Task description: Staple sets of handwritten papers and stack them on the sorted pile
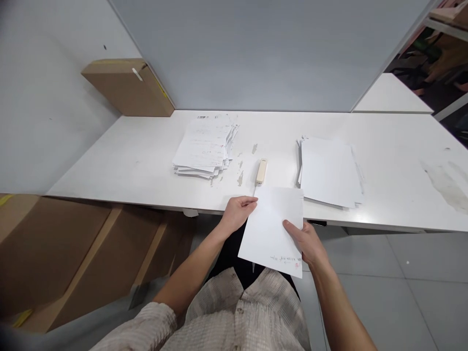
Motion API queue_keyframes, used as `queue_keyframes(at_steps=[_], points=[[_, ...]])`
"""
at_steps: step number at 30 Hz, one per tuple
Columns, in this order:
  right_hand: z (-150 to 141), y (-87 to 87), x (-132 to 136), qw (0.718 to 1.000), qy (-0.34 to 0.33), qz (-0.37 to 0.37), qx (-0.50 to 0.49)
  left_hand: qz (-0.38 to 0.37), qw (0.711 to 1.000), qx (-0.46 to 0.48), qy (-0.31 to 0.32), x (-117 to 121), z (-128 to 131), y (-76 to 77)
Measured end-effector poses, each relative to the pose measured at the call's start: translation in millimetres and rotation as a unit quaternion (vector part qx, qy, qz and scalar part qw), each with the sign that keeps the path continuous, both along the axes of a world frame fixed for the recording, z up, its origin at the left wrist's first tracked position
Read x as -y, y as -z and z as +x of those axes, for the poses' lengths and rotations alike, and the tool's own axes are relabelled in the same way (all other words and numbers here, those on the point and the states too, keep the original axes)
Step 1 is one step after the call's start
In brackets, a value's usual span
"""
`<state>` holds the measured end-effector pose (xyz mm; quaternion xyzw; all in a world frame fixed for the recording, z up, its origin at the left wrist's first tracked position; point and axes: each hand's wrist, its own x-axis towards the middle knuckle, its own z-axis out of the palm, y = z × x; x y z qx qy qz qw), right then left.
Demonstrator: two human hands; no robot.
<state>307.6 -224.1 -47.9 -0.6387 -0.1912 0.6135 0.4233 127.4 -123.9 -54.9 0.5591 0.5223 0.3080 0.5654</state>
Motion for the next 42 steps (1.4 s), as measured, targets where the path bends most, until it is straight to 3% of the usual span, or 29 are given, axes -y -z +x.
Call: queue_keyframes(at_steps=[8,11,13,16,18,20,22,24,26,28,31,36,42], points=[[4,-2.4,-3,1.000,0.004,-0.010,0.006,0.005,1.000,-0.006,0.005,-5,3,1.0],[11,-10.7,-2,0.992,-0.042,0.010,0.117,0.000,1.000,-0.009,0.001,-7,4,1.7],[18,-20.9,0,0.952,-0.056,0.019,0.300,-0.003,1.000,-0.007,-0.002,-8,4,1.6],[26,-42.5,-8,0.834,-0.011,0.039,0.550,-0.004,1.000,-0.003,-0.007,-8,4,0.6],[26,-55.7,-24,0.796,0.005,0.097,0.597,-0.004,1.000,-0.005,-0.008,-8,4,-0.3],[22,-61.4,-51,0.785,-0.022,0.194,0.589,-0.006,1.000,-0.010,-0.002,-9,4,-1.0],[16,-56.2,-84,0.757,-0.087,0.299,0.574,-0.009,1.000,-0.015,0.006,-9,3,-1.2],[12,-42.3,-115,0.707,-0.181,0.378,0.569,-0.011,1.000,-0.019,0.012,-10,4,-0.8],[9,-25.4,-137,0.660,-0.268,0.415,0.566,-0.011,1.000,-0.024,0.009,-10,4,-0.1],[7,-11.8,-147,0.635,-0.312,0.418,0.570,-0.009,1.000,-0.029,0.006,-10,5,0.2],[7,-3.5,-146,0.624,-0.321,0.406,0.585,-0.007,0.999,-0.034,0.008,-10,5,-0.6],[6,-3.7,-138,0.607,-0.324,0.384,0.615,-0.007,1.000,-0.028,0.003,-11,5,-1.7],[-2,2.1,-133,0.594,-0.296,0.367,0.651,-0.020,1.000,-0.022,0.005,-11,5,-2.5]])
